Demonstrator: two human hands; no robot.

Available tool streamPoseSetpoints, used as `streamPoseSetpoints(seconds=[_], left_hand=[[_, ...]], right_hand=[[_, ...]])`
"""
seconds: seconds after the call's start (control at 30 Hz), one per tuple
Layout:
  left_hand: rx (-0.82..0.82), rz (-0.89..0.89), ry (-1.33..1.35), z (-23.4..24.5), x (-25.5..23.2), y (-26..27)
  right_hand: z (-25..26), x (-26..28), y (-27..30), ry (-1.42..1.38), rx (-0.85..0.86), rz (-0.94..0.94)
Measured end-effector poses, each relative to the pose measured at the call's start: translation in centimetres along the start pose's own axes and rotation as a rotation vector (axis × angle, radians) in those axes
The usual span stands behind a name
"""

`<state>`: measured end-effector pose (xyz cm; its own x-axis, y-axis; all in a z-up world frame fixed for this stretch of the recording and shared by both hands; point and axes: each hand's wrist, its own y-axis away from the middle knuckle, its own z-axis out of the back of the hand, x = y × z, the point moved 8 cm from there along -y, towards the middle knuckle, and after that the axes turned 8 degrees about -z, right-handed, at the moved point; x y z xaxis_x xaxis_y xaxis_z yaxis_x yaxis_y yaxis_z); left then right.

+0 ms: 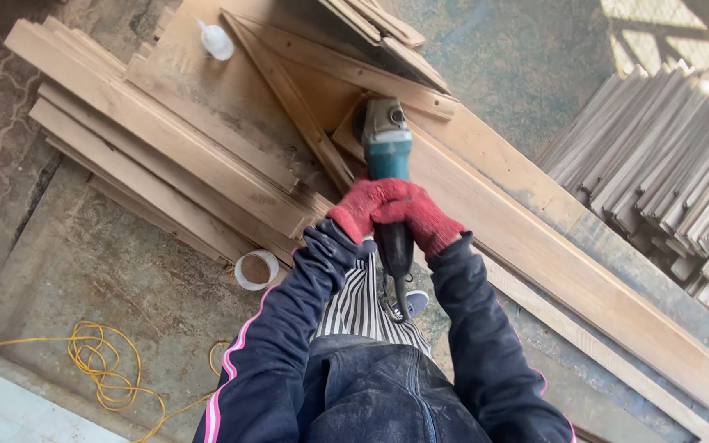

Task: Sanding wooden planks using an angle grinder with a sanding attachment.

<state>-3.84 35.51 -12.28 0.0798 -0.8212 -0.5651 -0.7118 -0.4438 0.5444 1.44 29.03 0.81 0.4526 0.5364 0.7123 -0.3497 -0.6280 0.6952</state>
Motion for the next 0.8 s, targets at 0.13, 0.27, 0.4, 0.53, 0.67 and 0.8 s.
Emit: streamPoseSetpoints(seconds=[0.13, 0.27, 0.4, 0.53, 0.67, 0.8], left_hand=[[-0.061, 0.098, -0.035, -6.4, 5.6, 4.1], [0.044, 0.204, -0.550, -12.1, 15.7, 7.7], [0.242, 0.418, -0.809, -21.3, 24.6, 13.4], [0.454, 0.505, -0.971, -24.4, 34.4, 16.3], [0.257, 0.633, -0.550, -25.4, 35.8, 17.4], [0.536, 0.509, -0.772, -23.2, 34.3, 13.8]], right_hand=[[6.2, -5.2, 5.4, -0.056, -0.077, -0.016], [14.5, -13.9, 11.3, -0.260, -0.246, 0.023], [22.9, -25.9, 18.3, -0.559, -0.453, 0.128], [27.1, -32.0, 24.6, -0.886, -0.610, 0.186], [29.1, -33.1, 25.1, -0.881, -0.651, 0.218], [27.0, -28.1, 22.9, -0.774, -0.528, 0.219]])
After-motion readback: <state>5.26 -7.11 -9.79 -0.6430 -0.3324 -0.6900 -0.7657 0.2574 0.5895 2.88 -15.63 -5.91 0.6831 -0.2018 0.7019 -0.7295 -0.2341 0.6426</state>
